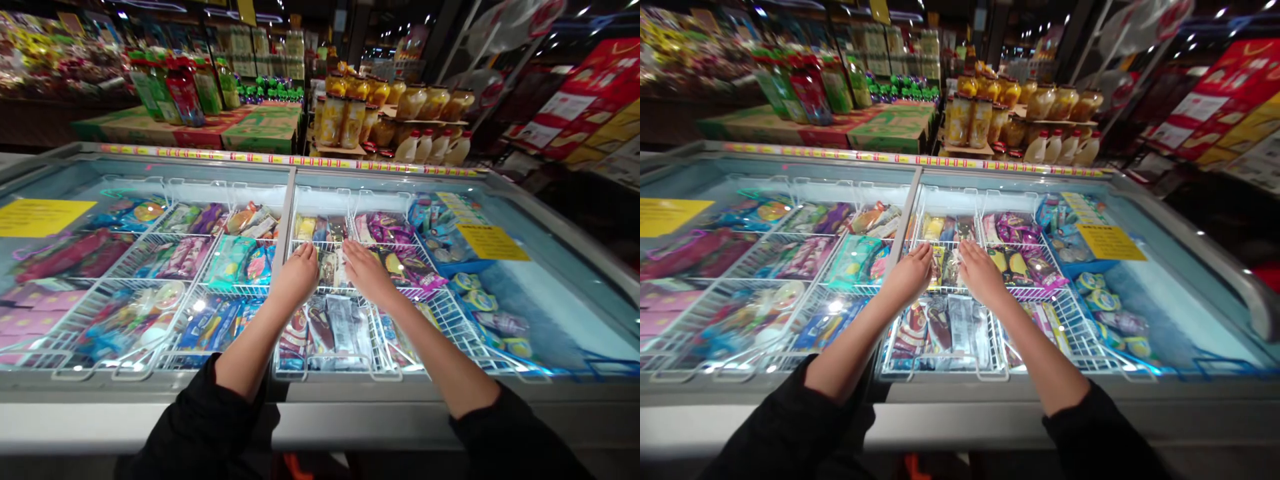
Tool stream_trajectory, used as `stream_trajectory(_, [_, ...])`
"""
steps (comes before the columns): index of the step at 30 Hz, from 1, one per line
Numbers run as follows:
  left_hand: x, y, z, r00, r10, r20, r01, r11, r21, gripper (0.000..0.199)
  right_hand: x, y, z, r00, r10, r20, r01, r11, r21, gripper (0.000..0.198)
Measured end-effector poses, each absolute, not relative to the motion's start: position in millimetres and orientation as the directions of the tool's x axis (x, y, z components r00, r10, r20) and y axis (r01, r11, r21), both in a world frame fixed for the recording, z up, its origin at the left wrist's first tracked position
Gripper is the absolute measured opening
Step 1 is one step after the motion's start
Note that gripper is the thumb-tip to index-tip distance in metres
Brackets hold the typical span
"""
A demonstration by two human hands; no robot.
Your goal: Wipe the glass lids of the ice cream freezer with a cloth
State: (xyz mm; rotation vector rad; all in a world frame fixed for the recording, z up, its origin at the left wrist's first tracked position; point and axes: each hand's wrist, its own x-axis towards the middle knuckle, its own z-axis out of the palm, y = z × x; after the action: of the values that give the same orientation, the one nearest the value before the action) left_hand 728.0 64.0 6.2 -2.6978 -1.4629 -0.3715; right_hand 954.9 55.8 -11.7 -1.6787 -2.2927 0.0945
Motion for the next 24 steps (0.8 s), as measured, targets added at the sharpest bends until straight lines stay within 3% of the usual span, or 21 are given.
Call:
stream_trajectory(3, [728.7,62.4,10.0,0.511,0.829,0.227,0.843,-0.535,0.058,0.050,931.8,75.6,-10.8,-0.337,0.924,0.183,0.894,0.375,-0.246,0.062])
stream_trajectory(9, [724.8,61.9,14.3,0.519,0.831,0.199,0.839,-0.539,0.066,0.050,941.6,133.8,10.4,-0.291,0.949,0.123,0.922,0.312,-0.230,0.064])
stream_trajectory(17, [729.7,63.1,14.2,0.501,0.836,0.222,0.848,-0.526,0.068,0.047,956.2,100.1,-10.8,-0.306,0.932,0.194,0.913,0.345,-0.218,0.063])
stream_trajectory(24, [726.5,65.4,7.4,0.496,0.821,0.282,0.839,-0.537,0.090,0.045,921.8,125.1,-2.1,-0.358,0.921,0.152,0.890,0.386,-0.242,0.064])
